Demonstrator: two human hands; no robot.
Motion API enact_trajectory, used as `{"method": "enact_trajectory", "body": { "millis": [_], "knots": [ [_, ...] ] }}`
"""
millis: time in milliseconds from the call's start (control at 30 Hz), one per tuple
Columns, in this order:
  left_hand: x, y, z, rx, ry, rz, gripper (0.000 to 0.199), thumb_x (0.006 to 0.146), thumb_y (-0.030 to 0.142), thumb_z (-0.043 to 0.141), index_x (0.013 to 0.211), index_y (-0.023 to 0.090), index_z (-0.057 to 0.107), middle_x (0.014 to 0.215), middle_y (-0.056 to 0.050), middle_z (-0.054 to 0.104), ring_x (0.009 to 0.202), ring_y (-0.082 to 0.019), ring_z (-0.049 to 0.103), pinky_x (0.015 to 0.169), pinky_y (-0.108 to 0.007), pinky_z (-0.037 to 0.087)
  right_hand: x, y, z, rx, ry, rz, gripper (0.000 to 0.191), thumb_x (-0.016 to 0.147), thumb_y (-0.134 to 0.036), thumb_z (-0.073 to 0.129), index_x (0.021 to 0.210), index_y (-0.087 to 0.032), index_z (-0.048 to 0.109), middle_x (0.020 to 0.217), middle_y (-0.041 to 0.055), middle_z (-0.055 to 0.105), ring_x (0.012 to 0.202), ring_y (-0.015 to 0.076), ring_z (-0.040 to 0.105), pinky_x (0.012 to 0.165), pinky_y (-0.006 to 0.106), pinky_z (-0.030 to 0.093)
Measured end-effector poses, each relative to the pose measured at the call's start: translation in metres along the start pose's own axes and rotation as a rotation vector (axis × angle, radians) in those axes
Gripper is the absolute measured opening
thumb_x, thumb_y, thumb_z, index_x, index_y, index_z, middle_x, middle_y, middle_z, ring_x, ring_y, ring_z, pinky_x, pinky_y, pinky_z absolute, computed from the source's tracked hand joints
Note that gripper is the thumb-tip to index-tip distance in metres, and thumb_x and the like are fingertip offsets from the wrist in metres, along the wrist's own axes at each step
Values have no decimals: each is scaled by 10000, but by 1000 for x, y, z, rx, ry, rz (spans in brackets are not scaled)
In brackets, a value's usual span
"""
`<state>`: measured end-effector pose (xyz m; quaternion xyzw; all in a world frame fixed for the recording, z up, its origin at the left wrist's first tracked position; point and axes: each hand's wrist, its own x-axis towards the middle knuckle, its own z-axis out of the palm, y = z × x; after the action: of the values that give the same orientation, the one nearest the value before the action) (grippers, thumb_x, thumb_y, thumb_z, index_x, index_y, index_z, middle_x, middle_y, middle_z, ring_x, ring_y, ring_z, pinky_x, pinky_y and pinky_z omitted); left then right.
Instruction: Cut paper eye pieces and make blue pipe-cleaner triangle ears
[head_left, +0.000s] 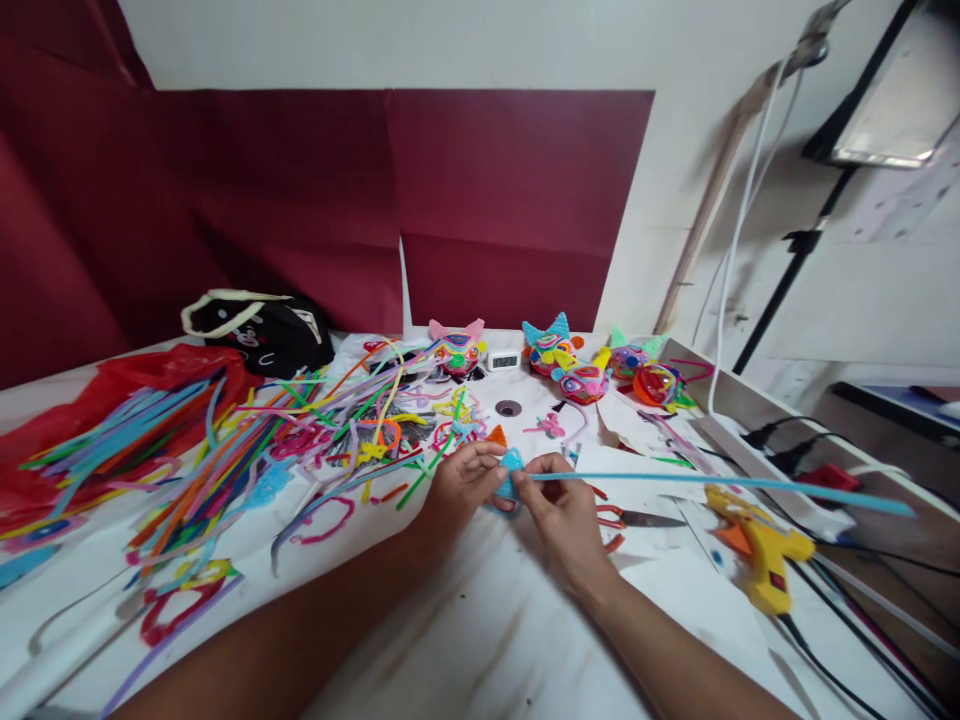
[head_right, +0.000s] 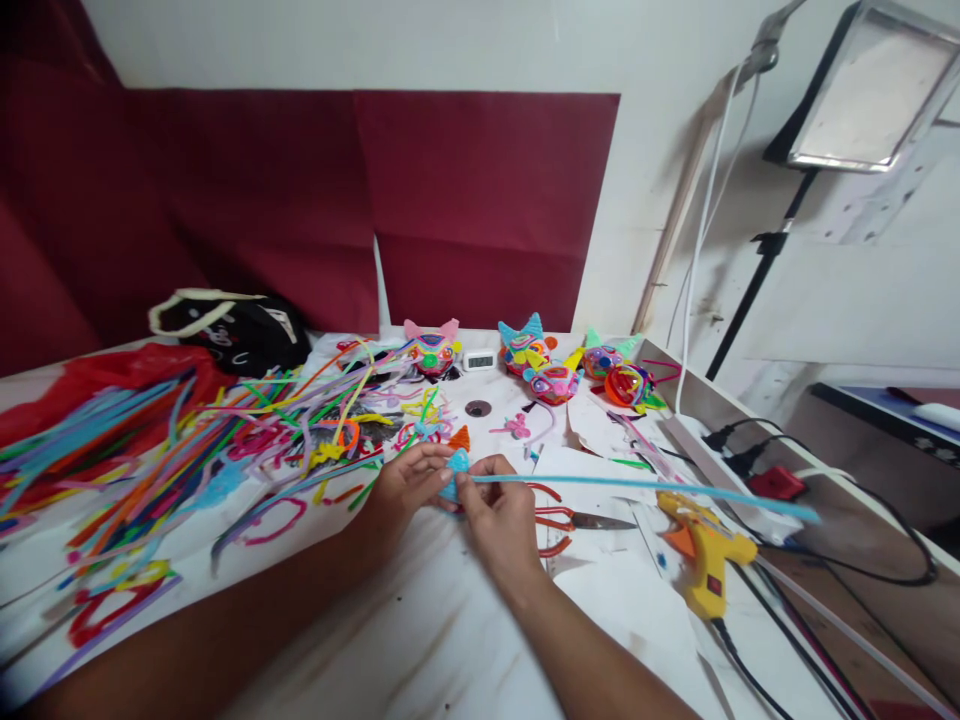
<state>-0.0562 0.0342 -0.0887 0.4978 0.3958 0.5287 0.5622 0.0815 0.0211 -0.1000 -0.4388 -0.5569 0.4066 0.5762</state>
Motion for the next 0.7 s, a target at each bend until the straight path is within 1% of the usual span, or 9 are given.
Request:
{"method": "enact_trajectory", "body": {
  "millis": [200,300,433,567,700],
  "knots": [
    [-1,-1,-1,-13,-18,-15,373,676,295,709,994,142,591,841,-53,609,717,-171,624,597,-311,565,3,-3,-3,-42,-5,2,245,765,-416,624,755,-180,563,583,-30,538,497,108,458,477,222,349],
    [-1,-2,-3,-23,-25,-15,350,690,285,695,1001,152,604,852,-57,626,730,-171,621,599,-296,554,5,-4,-4,-38,-5,16,250,763,-421,623,749,-180,559,546,-43,505,467,98,424,447,215,317],
    [0,-1,-4,-41,-19,-37,352,676,281,700,1000,162,628,859,-57,650,699,-155,617,557,-244,515,7,-4,-5,1,7,59,283,742,-449,634,758,-176,560,495,-60,458,428,92,383,413,211,282],
    [0,1,-3,-48,25,-61,379,639,275,724,983,144,638,811,-53,653,666,-151,611,539,-243,509,8,-4,-6,6,10,63,291,723,-456,650,743,-179,564,501,-59,460,437,94,396,422,213,301],
    [0,1,-1,-51,41,-49,356,639,249,724,964,134,635,778,-39,637,652,-147,606,540,-254,519,9,-4,-6,3,16,49,287,725,-452,646,740,-175,575,541,-39,500,463,100,419,441,222,336]
  ]
}}
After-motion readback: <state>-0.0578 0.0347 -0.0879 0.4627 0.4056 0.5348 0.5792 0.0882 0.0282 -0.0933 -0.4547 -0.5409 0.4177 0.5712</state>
